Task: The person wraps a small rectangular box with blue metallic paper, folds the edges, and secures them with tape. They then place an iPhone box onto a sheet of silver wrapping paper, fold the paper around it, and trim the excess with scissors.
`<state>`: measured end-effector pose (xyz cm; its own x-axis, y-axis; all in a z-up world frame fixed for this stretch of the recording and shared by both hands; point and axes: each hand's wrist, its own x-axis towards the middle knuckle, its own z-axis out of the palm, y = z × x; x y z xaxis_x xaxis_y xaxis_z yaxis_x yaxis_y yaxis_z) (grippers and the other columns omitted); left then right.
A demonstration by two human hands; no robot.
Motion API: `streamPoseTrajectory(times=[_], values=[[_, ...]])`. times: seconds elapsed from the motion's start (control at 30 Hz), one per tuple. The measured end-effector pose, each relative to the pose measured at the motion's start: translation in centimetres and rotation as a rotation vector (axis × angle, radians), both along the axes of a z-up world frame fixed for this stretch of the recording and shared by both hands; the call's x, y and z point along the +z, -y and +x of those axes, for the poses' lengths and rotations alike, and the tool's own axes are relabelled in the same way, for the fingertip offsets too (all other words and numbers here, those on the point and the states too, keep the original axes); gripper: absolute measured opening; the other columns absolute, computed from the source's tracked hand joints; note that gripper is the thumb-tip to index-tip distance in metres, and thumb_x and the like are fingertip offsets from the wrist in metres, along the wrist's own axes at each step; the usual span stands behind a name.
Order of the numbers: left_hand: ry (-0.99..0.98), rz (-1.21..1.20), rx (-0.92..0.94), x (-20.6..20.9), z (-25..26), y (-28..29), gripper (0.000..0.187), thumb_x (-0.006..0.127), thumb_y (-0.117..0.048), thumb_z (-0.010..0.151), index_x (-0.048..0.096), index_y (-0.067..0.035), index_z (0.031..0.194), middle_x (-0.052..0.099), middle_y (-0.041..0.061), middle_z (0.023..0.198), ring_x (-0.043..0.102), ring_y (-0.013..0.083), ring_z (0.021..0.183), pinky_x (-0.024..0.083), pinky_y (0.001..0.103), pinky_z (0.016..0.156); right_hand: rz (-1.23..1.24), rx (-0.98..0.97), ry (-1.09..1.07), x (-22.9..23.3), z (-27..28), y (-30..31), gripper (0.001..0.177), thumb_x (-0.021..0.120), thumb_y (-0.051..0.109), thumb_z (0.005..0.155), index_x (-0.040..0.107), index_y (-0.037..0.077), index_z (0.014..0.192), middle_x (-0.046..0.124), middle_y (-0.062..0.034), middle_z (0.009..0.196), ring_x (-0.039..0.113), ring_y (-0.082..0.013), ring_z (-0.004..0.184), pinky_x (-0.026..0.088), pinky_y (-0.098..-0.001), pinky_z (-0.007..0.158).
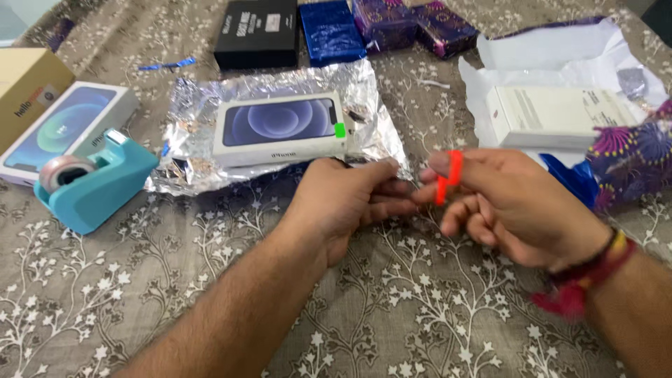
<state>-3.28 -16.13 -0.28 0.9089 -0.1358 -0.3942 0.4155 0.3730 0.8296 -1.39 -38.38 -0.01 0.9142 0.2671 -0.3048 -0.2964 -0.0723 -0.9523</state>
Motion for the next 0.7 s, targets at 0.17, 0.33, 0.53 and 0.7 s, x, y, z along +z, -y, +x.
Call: streamPoseTrajectory(times=[0.17, 0.33, 0.53, 0.7], values=[[-0.005, 0.027, 0.016, 0.5, -0.4, 0.2, 0.023, 0.066, -0.012, 0.094, 0.066, 0.011, 0.092, 0.072, 0.015, 0.083, 0.076, 0.0243, 0.073, 0.064, 0.029, 0.065, 0.055, 0.142, -0.081, 0.4, -0.7, 0.4, 0.053, 0.062, 0.044, 0.102, 0.067, -0.009, 0.105, 0.076, -0.0233, 0.083, 0.068, -0.0158, 0.051, 0.045, -0.0202, 0.032], [0.027, 0.167, 0.002, 0.5, -0.3, 0.4, 0.026, 0.07, -0.018, 0.092, 0.065, 0.005, 0.081, 0.067, 0.009, 0.072, 0.066, 0.0187, 0.06, 0.054, 0.029, 0.052, -0.066, 0.138, -0.284, 1.8, -2.1, -1.6, 0.044, 0.067, 0.04, 0.091, 0.066, -0.004, 0.093, 0.075, -0.022, 0.071, 0.064, -0.016, 0.04, 0.038, -0.0212, 0.028], [0.017, 0.219, 0.016, -0.1, -0.2, 0.4, 0.03, 0.072, -0.024, 0.092, 0.063, 0.0, 0.075, 0.063, 0.006, 0.066, 0.056, 0.0133, 0.053, 0.045, 0.026, 0.047, -0.114, 0.239, -0.292, 2.9, -3.1, -2.7, 0.039, 0.069, 0.038, 0.091, 0.069, -0.001, 0.1, 0.077, -0.0192, 0.071, 0.065, -0.0136, 0.042, 0.039, -0.0204, 0.029], [0.071, 0.207, 0.037, -0.2, -0.5, 0.5, 0.029, 0.071, -0.023, 0.092, 0.064, 0.0, 0.075, 0.064, 0.005, 0.067, 0.059, 0.0124, 0.055, 0.046, 0.026, 0.048, -0.099, 0.238, -0.323, 2.9, -3.4, -2.6, 0.052, 0.064, 0.044, 0.094, 0.065, -0.008, 0.094, 0.078, -0.0244, 0.072, 0.066, -0.016, 0.04, 0.039, -0.021, 0.027]])
